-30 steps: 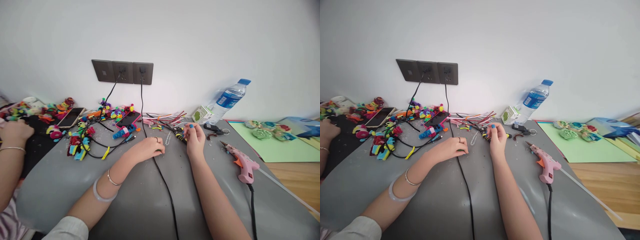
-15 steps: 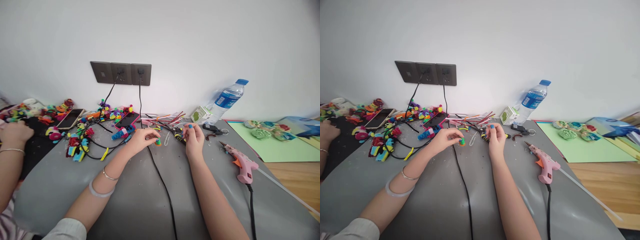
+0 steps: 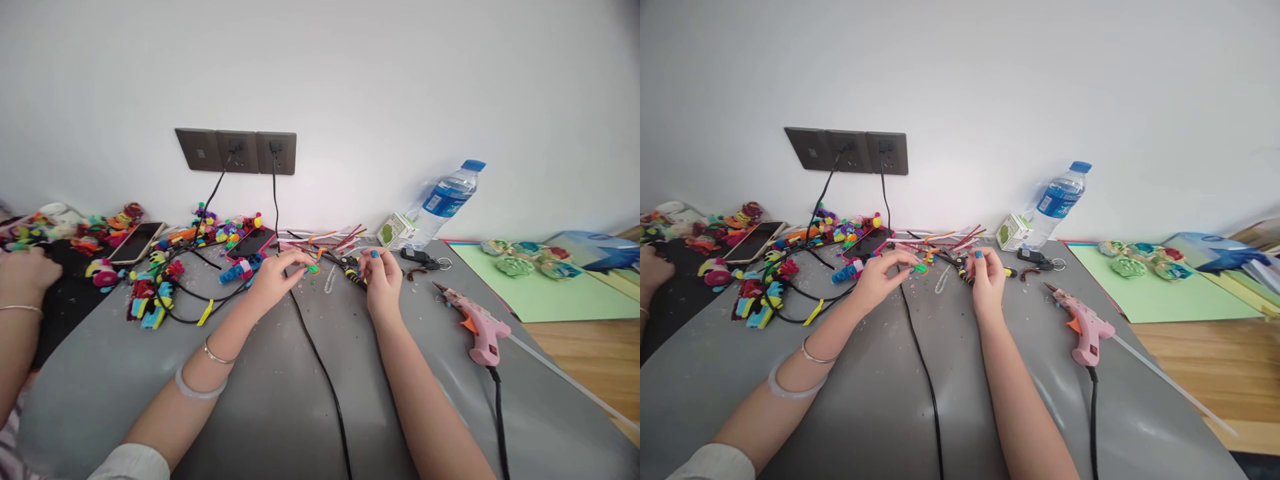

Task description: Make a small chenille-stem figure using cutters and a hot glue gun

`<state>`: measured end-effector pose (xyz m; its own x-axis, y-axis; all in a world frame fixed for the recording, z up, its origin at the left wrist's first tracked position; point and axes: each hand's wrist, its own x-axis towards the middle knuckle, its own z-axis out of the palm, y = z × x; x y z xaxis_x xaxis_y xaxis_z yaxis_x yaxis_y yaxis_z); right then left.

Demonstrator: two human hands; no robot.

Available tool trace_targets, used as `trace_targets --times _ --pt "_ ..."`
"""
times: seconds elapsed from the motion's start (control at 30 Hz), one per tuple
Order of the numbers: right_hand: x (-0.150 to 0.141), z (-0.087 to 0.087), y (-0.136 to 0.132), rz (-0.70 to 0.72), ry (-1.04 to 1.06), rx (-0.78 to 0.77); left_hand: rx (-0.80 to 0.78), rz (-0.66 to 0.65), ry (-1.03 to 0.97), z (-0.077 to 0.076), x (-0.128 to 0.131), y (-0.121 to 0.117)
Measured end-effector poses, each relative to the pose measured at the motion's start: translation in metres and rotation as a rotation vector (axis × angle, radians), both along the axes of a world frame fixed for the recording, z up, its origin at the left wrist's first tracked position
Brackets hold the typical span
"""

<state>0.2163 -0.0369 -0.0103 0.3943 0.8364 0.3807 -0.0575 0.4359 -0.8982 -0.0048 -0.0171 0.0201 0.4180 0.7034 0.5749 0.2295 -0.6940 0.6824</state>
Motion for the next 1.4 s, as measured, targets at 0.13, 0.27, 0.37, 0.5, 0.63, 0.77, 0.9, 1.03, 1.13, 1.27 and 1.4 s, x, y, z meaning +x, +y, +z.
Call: trace_targets --times 0.13,0.27,0.37,0.5,0.63,0.77,0.9,1.03,1.13,1.27,1.4 --pt "0.0 0.0 0.0 0.006 -0.01 0.007 -0.112 -0.07 0.185 -0.004 0.002 -0.001" --pt "0.0 -0.001 0.0 0.005 -0.007 -0.001 -0.163 -0.118 0.238 -0.004 0.003 -0.004" --pt "0.0 -0.001 0.0 0.005 0.008 -0.003 -0.173 -0.14 0.276 -0.003 0.002 -0.003" --pt "0.0 0.0 0.0 0.004 0.017 -0.015 -0.176 -0.201 0.356 -0.004 -0.001 -0.002" --pt "0.0 0.001 -0.001 0.001 0.009 -0.016 -0.178 -0.213 0.386 -0.004 -0.004 0.0" --pt "0.0 0.0 0.0 0.003 -0.016 -0.013 -0.188 -0.176 0.388 -0.006 -0.004 0.002" --pt "0.0 0.0 0.0 0.003 -0.031 -0.014 -0.243 -0.13 0.285 -0.013 -0.001 0.005" --pt "0.0 0.0 0.0 -0.004 -0.045 -0.023 -0.313 -0.148 0.217 -0.019 0.0 0.008" --pt "0.0 0.0 0.0 0.002 -0.03 -0.017 -0.355 -0.145 0.241 -0.019 -0.002 0.009" --pt "0.0 0.0 0.0 0.004 -0.031 -0.024 -0.37 -0.135 0.257 -0.016 -0.003 0.009" --pt "-0.002 -0.001 0.0 0.019 -0.265 -0.022 -0.374 -0.134 0.264 -0.015 -0.003 0.009"
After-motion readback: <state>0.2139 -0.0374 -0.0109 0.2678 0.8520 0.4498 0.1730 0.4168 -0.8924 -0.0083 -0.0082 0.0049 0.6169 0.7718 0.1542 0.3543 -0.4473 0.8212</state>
